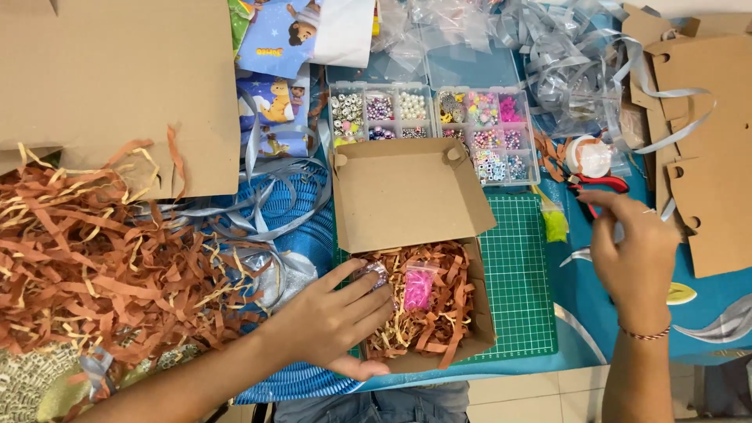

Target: Assembling a cardboard gift box, filling it with shredded paper, and adding small gift items.

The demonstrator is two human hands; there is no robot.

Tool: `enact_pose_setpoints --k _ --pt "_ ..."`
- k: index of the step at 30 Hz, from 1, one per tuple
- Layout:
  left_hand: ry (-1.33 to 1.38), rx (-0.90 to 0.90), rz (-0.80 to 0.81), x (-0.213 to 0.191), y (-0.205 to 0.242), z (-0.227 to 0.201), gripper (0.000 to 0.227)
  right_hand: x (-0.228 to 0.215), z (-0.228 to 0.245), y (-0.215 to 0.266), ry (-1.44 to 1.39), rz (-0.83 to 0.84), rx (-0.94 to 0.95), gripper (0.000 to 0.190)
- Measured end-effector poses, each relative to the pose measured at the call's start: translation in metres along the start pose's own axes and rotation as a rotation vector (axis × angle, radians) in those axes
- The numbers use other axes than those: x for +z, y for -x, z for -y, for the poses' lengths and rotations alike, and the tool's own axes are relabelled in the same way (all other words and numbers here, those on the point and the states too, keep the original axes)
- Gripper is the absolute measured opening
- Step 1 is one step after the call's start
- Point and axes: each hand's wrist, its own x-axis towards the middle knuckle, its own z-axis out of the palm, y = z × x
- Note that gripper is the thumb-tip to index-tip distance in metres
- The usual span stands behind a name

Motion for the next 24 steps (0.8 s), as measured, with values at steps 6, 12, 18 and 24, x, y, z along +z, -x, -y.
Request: enact_pose_setpoints --k 6,12,18,24 --pt "0.021 -0.011 0.002 0.001 0.001 0.001 0.072 0.030 -0.020 0.030 -0.034 0.216 0.019 0.043" --pt "-0.006 0.003 0.025 0.002 0.004 0.006 0.073 0.004 0.008 0.027 -0.123 0.005 -0.074 0.022" --pt "-0.047 0.090 -0.103 0.013 0.013 0.017 0.064 -0.016 0.073 0.029 -0.775 0.258 -0.412 0.016" --pt "0.006 0.056 -0.146 0.017 0.014 0.016 0.056 -0.002 0.118 0.008 -0.791 0.645 -0.740 0.013"
